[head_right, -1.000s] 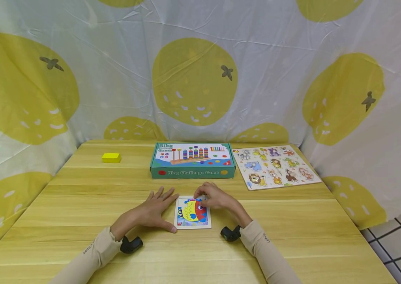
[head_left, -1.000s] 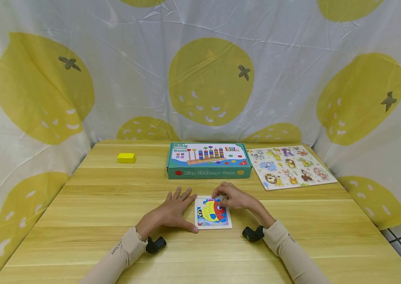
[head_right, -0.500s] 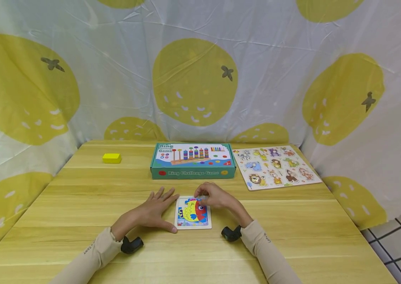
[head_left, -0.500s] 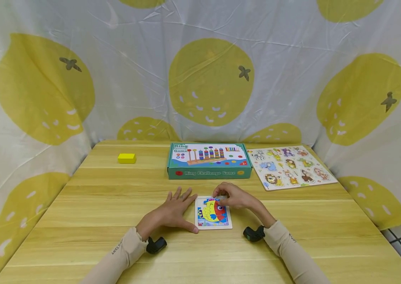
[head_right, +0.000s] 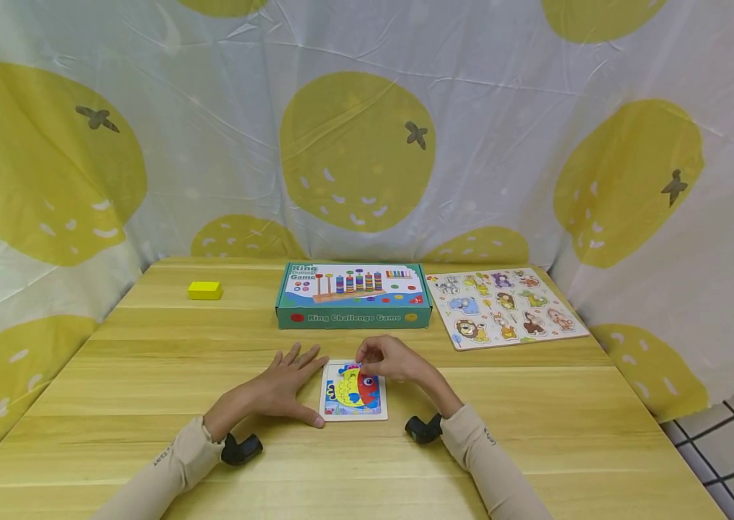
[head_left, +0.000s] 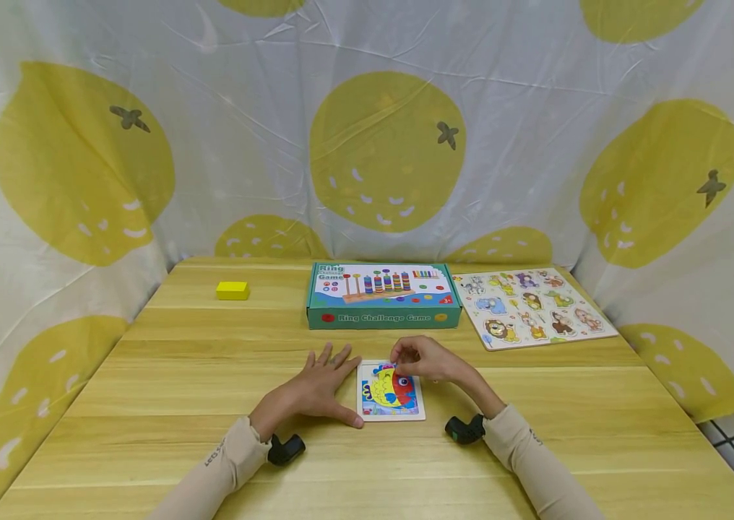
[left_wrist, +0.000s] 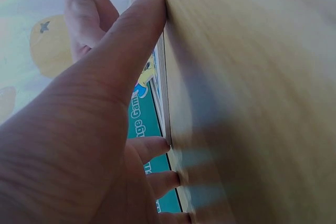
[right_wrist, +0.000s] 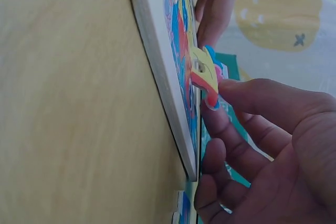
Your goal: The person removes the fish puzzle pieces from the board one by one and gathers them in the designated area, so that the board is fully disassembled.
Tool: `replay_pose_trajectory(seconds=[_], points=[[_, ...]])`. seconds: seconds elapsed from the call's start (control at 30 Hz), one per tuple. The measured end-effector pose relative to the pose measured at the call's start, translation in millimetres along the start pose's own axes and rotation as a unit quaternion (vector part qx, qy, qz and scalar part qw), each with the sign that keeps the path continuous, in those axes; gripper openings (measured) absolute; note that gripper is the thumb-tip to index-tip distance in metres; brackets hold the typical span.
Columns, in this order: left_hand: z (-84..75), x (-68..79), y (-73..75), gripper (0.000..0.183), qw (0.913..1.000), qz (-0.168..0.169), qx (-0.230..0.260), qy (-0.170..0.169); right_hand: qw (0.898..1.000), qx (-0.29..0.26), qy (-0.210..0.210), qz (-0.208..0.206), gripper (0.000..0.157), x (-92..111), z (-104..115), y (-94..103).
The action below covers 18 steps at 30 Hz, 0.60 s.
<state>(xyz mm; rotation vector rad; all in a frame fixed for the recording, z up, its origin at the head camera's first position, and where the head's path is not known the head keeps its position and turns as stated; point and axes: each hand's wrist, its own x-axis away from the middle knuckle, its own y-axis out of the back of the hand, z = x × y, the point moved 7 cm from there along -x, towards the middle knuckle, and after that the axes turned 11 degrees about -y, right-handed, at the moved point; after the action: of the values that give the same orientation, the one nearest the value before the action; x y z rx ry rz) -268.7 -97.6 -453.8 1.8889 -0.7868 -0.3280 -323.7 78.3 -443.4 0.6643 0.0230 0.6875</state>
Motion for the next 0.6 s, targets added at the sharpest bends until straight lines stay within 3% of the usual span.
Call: replay_pose_trajectory(seconds=[0.37, 0.6], points=[[0.2, -0.5, 0.0, 0.11, 1.0, -0.004, -0.003, -0.006, 1.0, 0.014, 0.008, 0.004, 0.022, -2, 0, -4.5], [-0.3, 0.4, -1.3, 0.111, 1.0, -0.002, -0.001, -0.009, 1.0, 0.006, 0.016, 0.016, 0.019, 15, 28, -1.6]])
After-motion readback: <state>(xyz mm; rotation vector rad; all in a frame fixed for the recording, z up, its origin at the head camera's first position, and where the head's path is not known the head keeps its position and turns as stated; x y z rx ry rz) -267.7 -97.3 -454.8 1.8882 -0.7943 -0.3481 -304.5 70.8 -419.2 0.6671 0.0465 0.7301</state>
